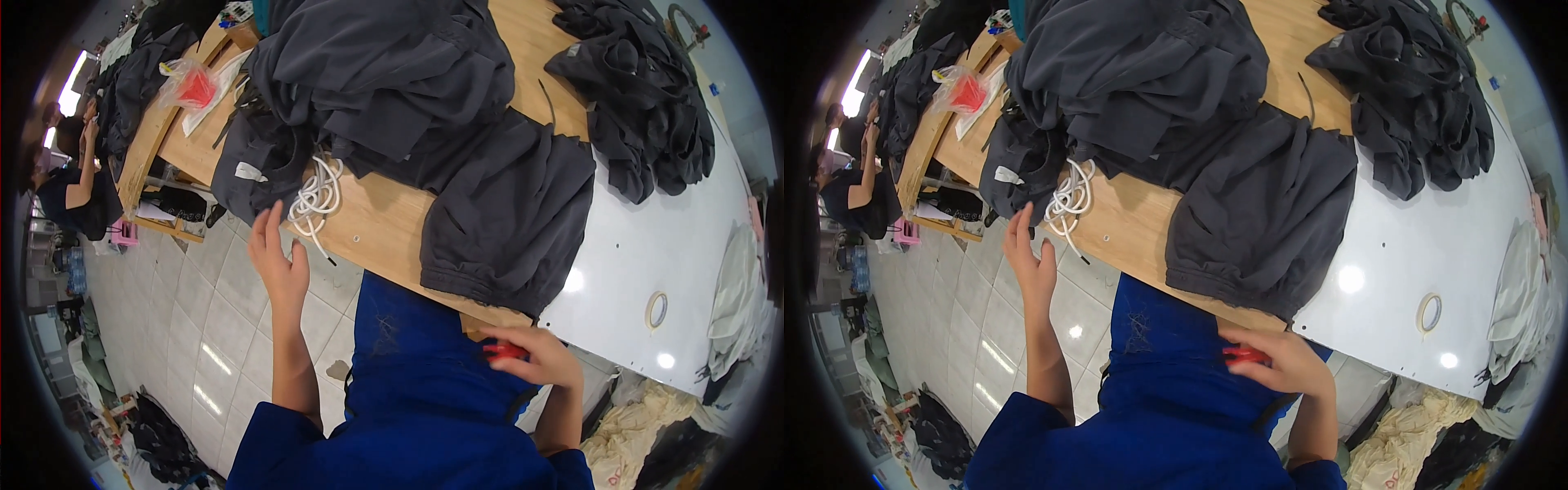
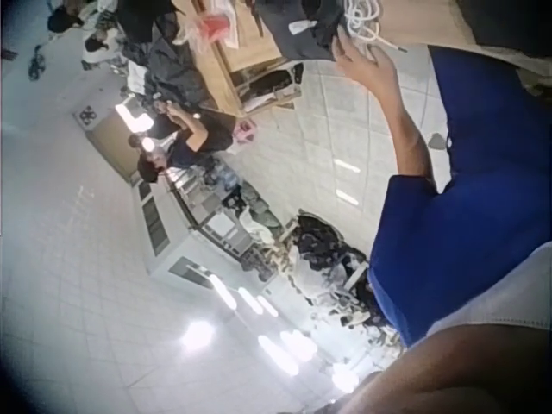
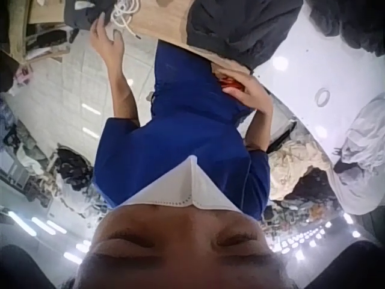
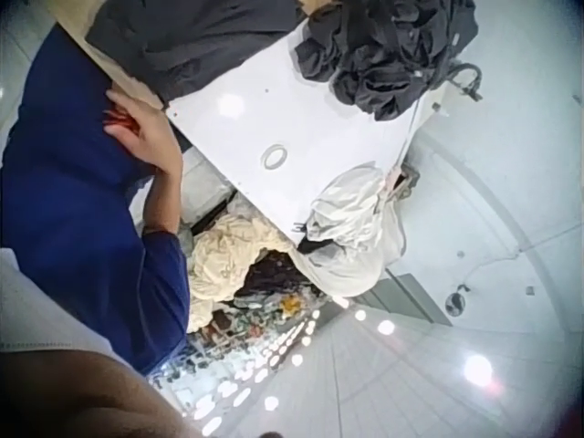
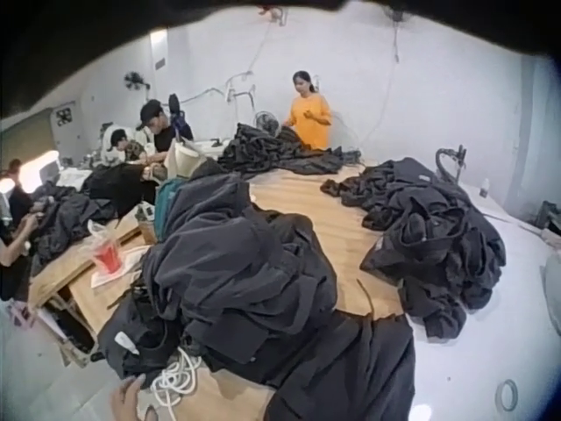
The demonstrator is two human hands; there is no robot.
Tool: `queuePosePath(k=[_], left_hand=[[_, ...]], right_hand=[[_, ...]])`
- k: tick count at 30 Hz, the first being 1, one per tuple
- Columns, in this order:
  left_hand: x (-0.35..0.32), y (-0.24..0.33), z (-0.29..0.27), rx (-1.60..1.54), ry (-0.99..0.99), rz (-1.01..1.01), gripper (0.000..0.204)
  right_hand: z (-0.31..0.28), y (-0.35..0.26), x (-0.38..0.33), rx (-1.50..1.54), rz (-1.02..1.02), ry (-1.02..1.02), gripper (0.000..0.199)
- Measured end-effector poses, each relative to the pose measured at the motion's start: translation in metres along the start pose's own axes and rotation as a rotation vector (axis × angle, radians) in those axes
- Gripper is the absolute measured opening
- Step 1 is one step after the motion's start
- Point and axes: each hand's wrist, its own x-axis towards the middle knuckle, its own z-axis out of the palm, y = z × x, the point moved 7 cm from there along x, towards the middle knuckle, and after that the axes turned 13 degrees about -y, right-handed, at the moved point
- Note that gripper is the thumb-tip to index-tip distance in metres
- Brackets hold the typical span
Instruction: Trimming excess threads and inspecting a pair of athletic shorts at a garment manufacturing facility.
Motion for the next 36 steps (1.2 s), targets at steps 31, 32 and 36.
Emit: queuePosePath(k=[31, 32, 36], left_hand=[[-0.021, 0.219, 0.067, -0.462, -0.616, 0.586, 0.024], [-0.02, 0.219, 0.068, -0.459, -0.657, 0.612, 0.023], [-0.026, 0.217, 0.071, -0.5, -0.797, 0.679, 0.02]], right_hand=[[-0.006, 0.055, -0.052, 0.592, -0.042, 0.753, 0.036], [-0.008, 0.053, -0.051, 0.59, -0.041, 0.758, 0.036], [-0.008, 0.048, -0.044, 0.586, -0.028, 0.737, 0.034]])
